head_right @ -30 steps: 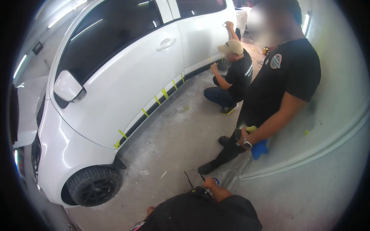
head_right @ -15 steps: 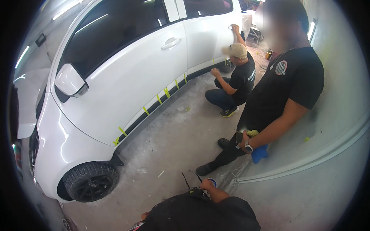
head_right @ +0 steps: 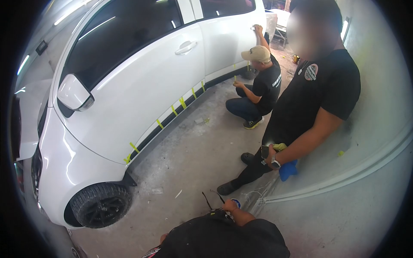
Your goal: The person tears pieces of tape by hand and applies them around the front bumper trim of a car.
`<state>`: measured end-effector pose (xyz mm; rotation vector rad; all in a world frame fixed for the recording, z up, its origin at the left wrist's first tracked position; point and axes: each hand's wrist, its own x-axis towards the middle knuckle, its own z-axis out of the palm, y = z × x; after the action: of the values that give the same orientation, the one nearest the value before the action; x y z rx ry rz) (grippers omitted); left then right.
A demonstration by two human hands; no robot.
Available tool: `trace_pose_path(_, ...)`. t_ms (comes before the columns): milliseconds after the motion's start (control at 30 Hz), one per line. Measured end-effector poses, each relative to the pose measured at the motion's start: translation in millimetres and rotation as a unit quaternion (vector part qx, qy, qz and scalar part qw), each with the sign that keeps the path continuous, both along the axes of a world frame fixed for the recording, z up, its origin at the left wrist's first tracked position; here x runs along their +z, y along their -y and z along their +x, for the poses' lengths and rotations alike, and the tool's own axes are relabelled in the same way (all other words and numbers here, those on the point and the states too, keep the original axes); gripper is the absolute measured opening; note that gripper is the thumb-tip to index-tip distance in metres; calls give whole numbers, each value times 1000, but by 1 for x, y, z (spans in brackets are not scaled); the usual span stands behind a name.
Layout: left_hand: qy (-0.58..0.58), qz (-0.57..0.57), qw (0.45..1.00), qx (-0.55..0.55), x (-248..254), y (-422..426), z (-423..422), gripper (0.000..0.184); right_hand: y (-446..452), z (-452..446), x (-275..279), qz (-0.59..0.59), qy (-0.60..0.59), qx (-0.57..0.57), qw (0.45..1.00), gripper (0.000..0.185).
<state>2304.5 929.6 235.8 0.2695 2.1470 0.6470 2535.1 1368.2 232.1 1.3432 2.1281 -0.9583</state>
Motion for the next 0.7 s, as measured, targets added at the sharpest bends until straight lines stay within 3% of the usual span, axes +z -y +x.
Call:
trace_pose_path(100,-1,-24,1000,7,21,-15,-1,23,0,2,-7,3,-11,-1,1000,42)
trace_pose_path(167,55,-1,992,110,21,-20,-3,24,-1,2,-11,-2,-6,6,1000,42)
trace_pose_path(367,-33,-34,997,66,7,-7,-8,25,-3,3,-10,4,0,44,999,42)
trace_pose_path(500,-51,-34,993,101,5,2,-4,27,-6,1,-9,-5,-4,29,1000,44)
trace_pose_path(567,3,53,994,100,7,12,-5,27,-7,1,-7,20,0,70,997,45)
trace_pose_path(700,101,101,985,93,20,28,4,29,-10,-1,-2,9,2,60,998,46)
